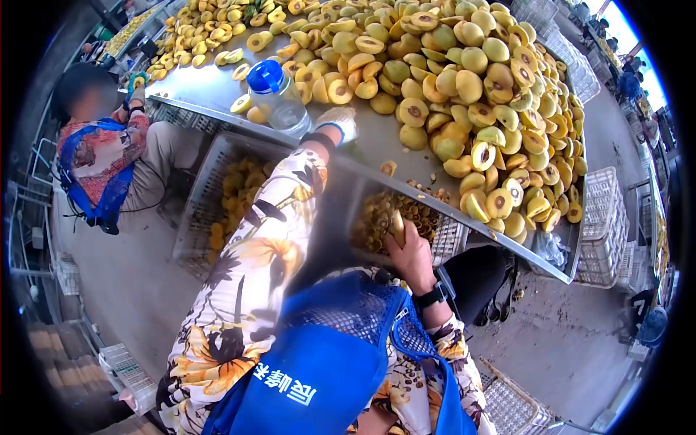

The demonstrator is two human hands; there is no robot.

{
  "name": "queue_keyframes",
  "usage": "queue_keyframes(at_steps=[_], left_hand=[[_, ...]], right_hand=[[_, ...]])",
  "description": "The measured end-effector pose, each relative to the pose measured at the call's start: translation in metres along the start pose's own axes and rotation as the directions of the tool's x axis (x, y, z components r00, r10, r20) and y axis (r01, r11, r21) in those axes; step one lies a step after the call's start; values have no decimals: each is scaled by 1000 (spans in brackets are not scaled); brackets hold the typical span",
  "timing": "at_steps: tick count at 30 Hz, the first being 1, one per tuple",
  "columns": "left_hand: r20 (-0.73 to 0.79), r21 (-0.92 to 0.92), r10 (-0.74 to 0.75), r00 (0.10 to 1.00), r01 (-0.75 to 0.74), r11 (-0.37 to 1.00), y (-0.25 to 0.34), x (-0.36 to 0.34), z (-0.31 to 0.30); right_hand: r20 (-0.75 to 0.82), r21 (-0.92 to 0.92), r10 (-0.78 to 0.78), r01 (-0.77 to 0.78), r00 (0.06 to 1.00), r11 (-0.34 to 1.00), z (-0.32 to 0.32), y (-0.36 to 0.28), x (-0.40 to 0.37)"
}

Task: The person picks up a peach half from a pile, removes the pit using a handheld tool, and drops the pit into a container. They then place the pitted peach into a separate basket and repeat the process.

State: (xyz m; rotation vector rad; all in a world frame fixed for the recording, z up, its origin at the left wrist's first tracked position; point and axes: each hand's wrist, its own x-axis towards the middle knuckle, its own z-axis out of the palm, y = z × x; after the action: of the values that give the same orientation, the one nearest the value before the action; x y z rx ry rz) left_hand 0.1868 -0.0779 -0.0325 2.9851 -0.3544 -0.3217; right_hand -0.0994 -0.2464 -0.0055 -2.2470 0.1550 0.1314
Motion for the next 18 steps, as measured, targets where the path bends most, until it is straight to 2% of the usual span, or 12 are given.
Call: queue_keyframes(at_steps=[1,3,4,6,7,9,10,11,13,15,16,18], left_hand=[[56,-162,-13,998,22,987,4,-8,-7],[164,-467,-10,986,87,880,12,-29,-31],[82,-863,191,978,-26,505,-3,-38,-19],[-41,-999,156,987,-36,-32,6,-58,-14],[167,-940,37,985,170,-294,23,-78,-27],[195,-930,30,980,195,-312,34,-83,-11],[57,-994,44,997,60,-88,39,-86,1],[188,-978,72,980,194,-80,58,-89,-2],[198,-978,149,969,185,97,86,-95,-3],[-129,-828,309,942,-274,489,109,-94,-2],[-98,-719,366,926,-320,617,121,-90,3],[-33,-434,474,880,-440,786,145,-83,14]], right_hand=[[-30,-30,-28,27,999,999,-2,-6,1],[-102,19,81,-80,991,997,-8,-14,3],[-132,43,99,-94,986,995,-12,-16,4],[-197,82,105,-90,975,993,-19,-19,7],[-229,82,94,-77,969,994,-18,-17,10],[-224,140,110,-79,968,987,-24,-22,17],[-254,149,97,-61,962,987,-26,-22,22],[-285,153,88,-45,955,987,-28,-22,27],[-365,147,43,12,930,989,-31,-3,41],[-438,86,126,-97,890,992,-41,9,43],[-491,11,9,-4,871,1000,-51,9,36],[-547,-46,-53,33,836,998,-67,12,22]])
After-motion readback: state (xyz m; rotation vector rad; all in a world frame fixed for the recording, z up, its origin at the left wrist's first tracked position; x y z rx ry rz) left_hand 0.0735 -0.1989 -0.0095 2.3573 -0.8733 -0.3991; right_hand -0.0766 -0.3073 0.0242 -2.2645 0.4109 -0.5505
